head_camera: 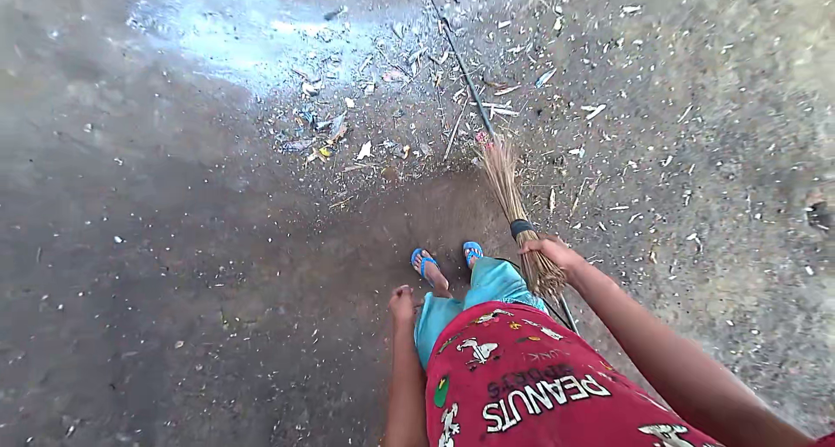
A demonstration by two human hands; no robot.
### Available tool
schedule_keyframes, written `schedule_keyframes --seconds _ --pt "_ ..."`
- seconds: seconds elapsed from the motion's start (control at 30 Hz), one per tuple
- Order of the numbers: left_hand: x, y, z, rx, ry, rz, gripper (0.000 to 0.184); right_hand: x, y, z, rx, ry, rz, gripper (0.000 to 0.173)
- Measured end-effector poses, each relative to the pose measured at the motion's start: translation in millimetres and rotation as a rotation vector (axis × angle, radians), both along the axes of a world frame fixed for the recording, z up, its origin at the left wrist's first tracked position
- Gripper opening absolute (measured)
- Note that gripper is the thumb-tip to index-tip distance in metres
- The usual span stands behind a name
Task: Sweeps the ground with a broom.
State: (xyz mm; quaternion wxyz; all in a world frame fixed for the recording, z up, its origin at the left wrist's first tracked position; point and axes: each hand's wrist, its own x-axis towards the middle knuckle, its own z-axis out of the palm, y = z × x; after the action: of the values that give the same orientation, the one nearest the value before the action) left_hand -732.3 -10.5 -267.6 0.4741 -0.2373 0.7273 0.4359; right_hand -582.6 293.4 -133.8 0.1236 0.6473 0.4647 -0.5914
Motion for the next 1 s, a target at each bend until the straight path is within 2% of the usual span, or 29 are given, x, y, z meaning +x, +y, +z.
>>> schedule_keyframes --seconds 0.1,0.2,0.3,0.47,0.53,0.63,0.7,0.8,0.83,0.9,1.0 --pt "-2 11 -4 0.052 0.012 0.011 0.037 -1 4 32 -0.179 0.108 0.122 0.035" --pt "0 2 -8 -0.020 -0.018 -0.007 0.038 -33 -1 33 -0.314 0.137 0.427 0.043" --pt "13 -11 -1 -0.106 -0.056 -0.011 0.040 -80 -16 6 -0.455 0.177 0.711 0.046" --pt "51 -11 29 -0.230 -0.074 0.083 0.042 -135 -61 -38 -0.761 0.184 0.917 0.029" --pt "64 3 45 -0.286 -0.105 0.131 0.043 -144 -64 -50 -0.843 0.194 0.959 0.028" --pt "73 41 52 -0.328 -0.165 0.072 0.040 -138 -34 -77 -0.968 0.275 0.797 0.016" --pt "70 64 38 -0.301 -0.154 -0.118 0.038 -120 15 -93 -0.950 0.267 0.502 0.012" --pt "36 96 22 -0.202 -0.066 -0.446 0.039 -70 111 -102 -0.729 0.273 -0.016 0.015" --pt "19 110 23 -0.174 -0.031 -0.444 0.039 -50 146 -103 -0.656 0.291 -0.164 0.017" --pt "-20 139 30 -0.112 0.008 -0.272 0.042 -14 210 -99 -0.563 0.359 -0.348 0.023" --pt "-66 171 35 -0.011 0.092 -0.036 0.041 13 261 -79 -0.407 0.480 -0.540 0.033"
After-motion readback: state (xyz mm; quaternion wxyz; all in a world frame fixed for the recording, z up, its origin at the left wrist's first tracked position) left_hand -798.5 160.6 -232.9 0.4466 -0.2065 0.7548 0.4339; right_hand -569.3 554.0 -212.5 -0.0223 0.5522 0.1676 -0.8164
